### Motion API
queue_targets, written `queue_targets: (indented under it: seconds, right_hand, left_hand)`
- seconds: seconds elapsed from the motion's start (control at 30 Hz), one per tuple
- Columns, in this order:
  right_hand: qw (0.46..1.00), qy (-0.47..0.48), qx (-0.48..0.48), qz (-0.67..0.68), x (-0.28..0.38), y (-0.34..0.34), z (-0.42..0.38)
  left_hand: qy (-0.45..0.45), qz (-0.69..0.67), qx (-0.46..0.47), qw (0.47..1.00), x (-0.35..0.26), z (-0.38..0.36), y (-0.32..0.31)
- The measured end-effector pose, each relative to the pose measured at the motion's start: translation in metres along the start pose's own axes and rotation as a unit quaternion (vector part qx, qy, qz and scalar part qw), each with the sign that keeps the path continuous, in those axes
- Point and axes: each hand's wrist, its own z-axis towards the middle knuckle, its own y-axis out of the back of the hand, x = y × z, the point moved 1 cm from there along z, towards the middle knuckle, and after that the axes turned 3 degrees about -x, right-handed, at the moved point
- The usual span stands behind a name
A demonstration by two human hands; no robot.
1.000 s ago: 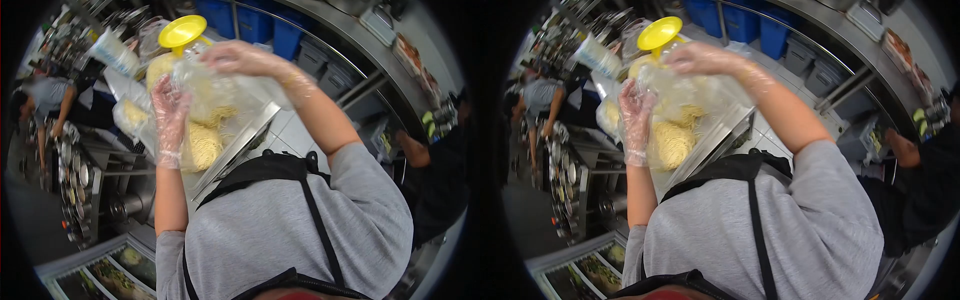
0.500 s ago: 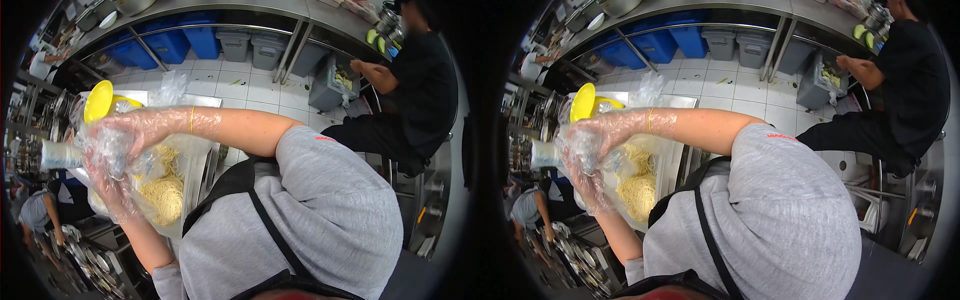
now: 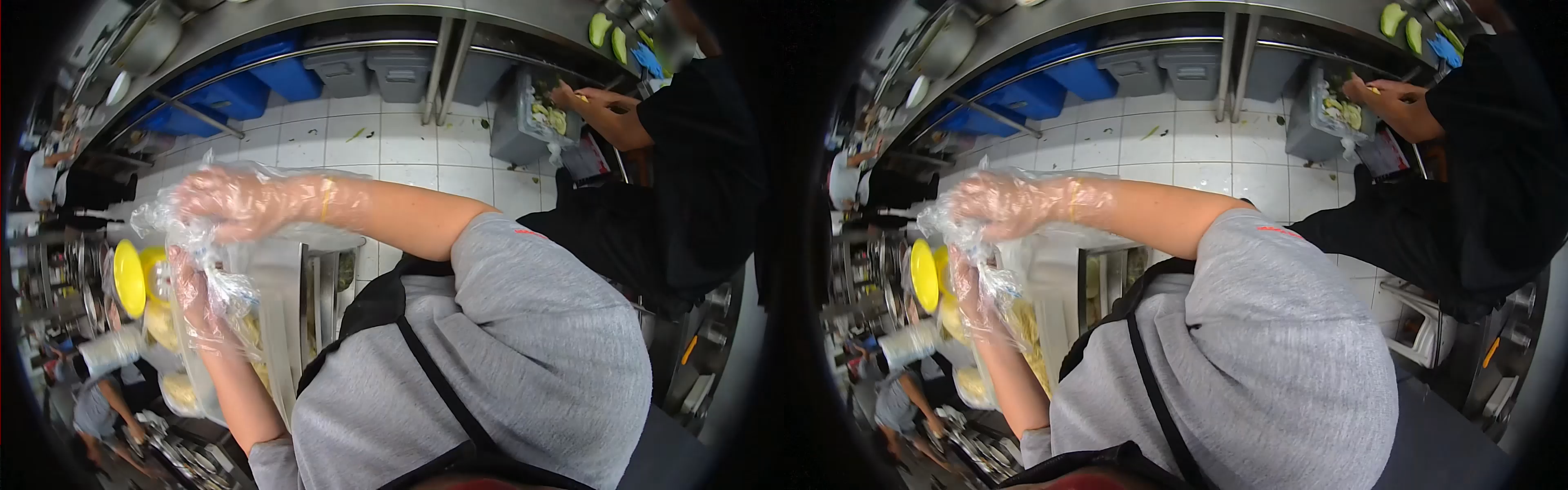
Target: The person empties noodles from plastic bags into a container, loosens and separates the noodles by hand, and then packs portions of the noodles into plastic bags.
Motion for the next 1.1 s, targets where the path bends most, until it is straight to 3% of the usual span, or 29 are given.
queue_targets:
  seconds: [0.03, 0.1, 0.13, 0.17, 0.23, 0.27, 0.3, 0.37, 0.4, 0.43, 0.53, 0.6, 0.63, 0.7, 0.73, 0.9, 1.0, 1.03, 1.07, 1.1]
  right_hand:
    - [1.0, 0.004, -0.011, 0.018, -0.003, 0.03, -0.011]
    - [0.998, -0.051, -0.023, 0.014, 0.007, 0.068, -0.046]
    - [0.994, -0.101, -0.025, 0.015, -0.004, 0.086, -0.068]
    - [0.993, -0.114, -0.033, 0.027, -0.021, 0.093, -0.097]
    - [0.957, -0.272, -0.048, 0.087, -0.054, 0.081, -0.168]
    - [0.971, -0.203, -0.121, 0.024, -0.065, 0.069, -0.201]
    - [0.967, -0.218, -0.13, 0.013, -0.066, 0.075, -0.229]
    - [0.931, -0.315, -0.183, 0.029, -0.058, 0.089, -0.268]
    - [0.925, -0.325, -0.193, 0.032, -0.053, 0.097, -0.277]
    - [0.911, -0.352, -0.216, -0.014, -0.05, 0.108, -0.287]
    - [0.881, -0.385, -0.26, -0.083, -0.05, 0.142, -0.311]
    - [0.857, -0.417, -0.276, -0.121, -0.045, 0.157, -0.313]
    - [0.858, -0.417, -0.276, -0.114, -0.036, 0.159, -0.305]
    - [0.866, -0.448, -0.189, -0.116, -0.021, 0.166, -0.287]
    - [0.857, -0.468, -0.183, -0.12, -0.019, 0.159, -0.286]
    - [0.902, -0.392, -0.158, -0.083, 0.038, 0.203, -0.248]
    - [0.929, -0.333, -0.124, -0.108, 0.046, 0.231, -0.238]
    - [0.929, -0.324, -0.115, -0.139, 0.041, 0.234, -0.239]
    - [0.934, -0.312, -0.112, -0.136, 0.036, 0.241, -0.241]
    - [0.93, -0.307, -0.149, -0.138, 0.031, 0.246, -0.244]
  left_hand:
    - [0.017, 0.024, -0.019, 0.999, 0.008, 0.013, -0.021]
    - [-0.018, -0.039, 0.118, 0.992, 0.029, 0.026, -0.079]
    - [0.06, -0.073, 0.09, 0.991, 0.039, 0.027, -0.122]
    - [0.074, -0.064, 0.08, 0.992, 0.066, 0.027, -0.136]
    - [0.143, 0.081, 0.008, 0.986, 0.107, 0.03, -0.144]
    - [0.121, 0.04, 0.087, 0.988, 0.13, 0.029, -0.154]
    - [0.138, 0.042, 0.1, 0.985, 0.161, 0.034, -0.161]
    - [0.254, 0.044, 0.03, 0.966, 0.205, 0.034, -0.168]
    - [0.289, 0.066, 0.076, 0.952, 0.207, 0.031, -0.18]
    - [0.362, 0.061, 0.022, 0.93, 0.218, 0.032, -0.198]
    - [0.441, 0.031, 0.05, 0.896, 0.21, 0.028, -0.265]
    - [0.319, 0.106, 0.107, 0.936, 0.204, 0.015, -0.295]
    - [0.318, 0.109, 0.101, 0.936, 0.207, 0.015, -0.292]
    - [0.289, 0.112, 0.034, 0.95, 0.222, 0.011, -0.281]
    - [0.264, 0.116, 0.058, 0.956, 0.218, 0.008, -0.28]
    - [0.246, 0.108, 0.102, 0.958, 0.207, 0.001, -0.276]
    - [0.254, -0.024, 0.113, 0.96, 0.199, -0.004, -0.312]
    - [0.15, 0.114, 0.209, 0.96, 0.199, 0.003, -0.317]
    - [0.041, 0.25, 0.294, 0.922, 0.198, 0.011, -0.325]
    - [0.036, 0.253, 0.286, 0.924, 0.193, 0.012, -0.334]
